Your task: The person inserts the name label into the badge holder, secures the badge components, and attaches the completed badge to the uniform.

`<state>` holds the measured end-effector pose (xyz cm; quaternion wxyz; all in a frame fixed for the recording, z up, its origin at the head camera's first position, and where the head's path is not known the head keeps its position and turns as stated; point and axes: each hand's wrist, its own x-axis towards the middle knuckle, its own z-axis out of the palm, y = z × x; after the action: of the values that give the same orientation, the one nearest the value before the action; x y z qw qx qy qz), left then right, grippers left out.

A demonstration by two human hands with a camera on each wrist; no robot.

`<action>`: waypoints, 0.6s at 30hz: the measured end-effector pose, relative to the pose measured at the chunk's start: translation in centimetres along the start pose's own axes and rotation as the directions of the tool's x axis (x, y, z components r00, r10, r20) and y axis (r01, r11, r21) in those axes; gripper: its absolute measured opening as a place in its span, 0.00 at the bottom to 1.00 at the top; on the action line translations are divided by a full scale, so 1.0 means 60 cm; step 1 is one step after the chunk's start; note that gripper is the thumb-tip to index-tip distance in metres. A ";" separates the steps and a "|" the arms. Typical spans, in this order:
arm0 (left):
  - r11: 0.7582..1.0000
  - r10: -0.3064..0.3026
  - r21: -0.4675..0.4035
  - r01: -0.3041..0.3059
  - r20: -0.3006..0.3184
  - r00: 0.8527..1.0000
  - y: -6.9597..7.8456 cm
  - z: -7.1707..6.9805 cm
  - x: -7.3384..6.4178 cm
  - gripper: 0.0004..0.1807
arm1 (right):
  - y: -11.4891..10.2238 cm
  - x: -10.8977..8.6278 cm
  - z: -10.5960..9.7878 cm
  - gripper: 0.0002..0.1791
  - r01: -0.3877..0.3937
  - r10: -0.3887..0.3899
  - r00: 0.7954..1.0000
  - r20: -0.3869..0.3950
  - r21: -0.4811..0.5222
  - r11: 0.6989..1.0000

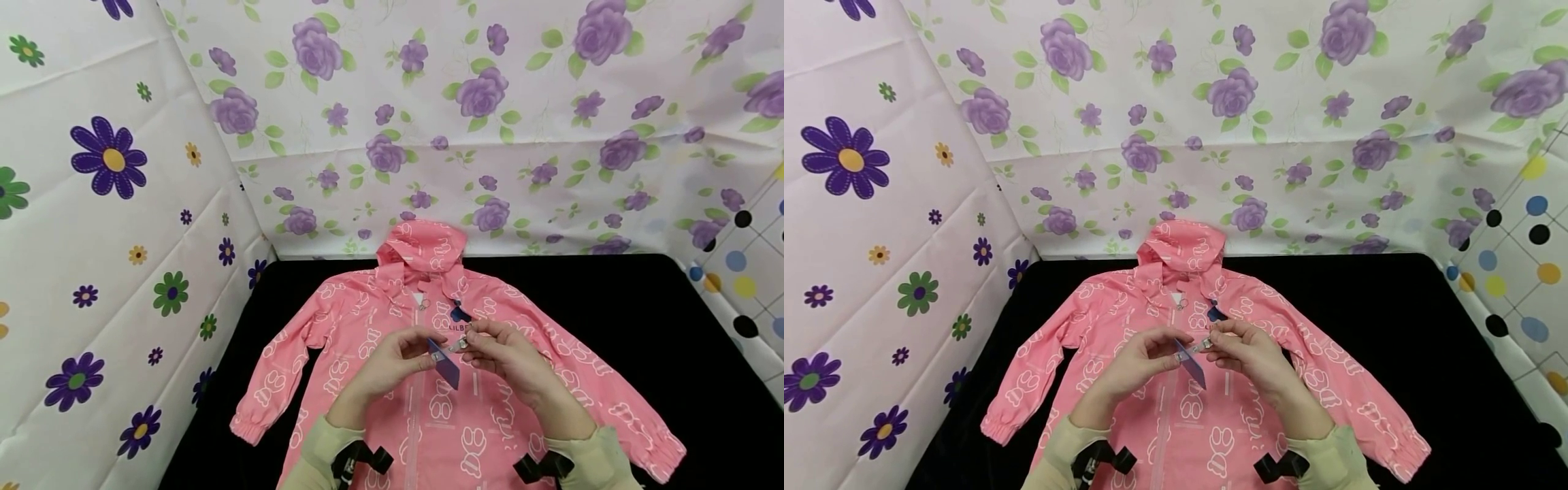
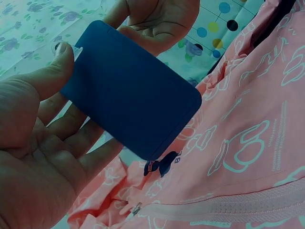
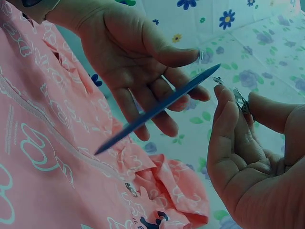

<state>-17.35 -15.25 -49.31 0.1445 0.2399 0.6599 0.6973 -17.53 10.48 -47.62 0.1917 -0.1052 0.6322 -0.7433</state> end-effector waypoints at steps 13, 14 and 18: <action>0.995 -0.044 0.093 0.047 -0.034 0.998 0.001 0.000 -0.002 0.16 | -0.002 -0.003 0.005 0.10 0.027 -0.028 0.999 -0.041 -0.034 0.999; 0.994 -0.050 0.099 0.053 -0.034 0.998 0.001 0.000 -0.002 0.15 | -0.001 -0.003 0.005 0.10 0.033 -0.035 0.998 -0.050 -0.047 0.998; 0.990 -0.082 0.110 0.085 -0.029 0.996 0.000 0.000 -0.002 0.15 | -0.001 -0.005 0.006 0.14 0.057 -0.066 0.995 -0.081 -0.107 0.993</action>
<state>-17.25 -15.31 -49.34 0.1522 0.2113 0.7088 0.6556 -17.09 10.27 -47.46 0.1362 -0.1032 0.6742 -0.7185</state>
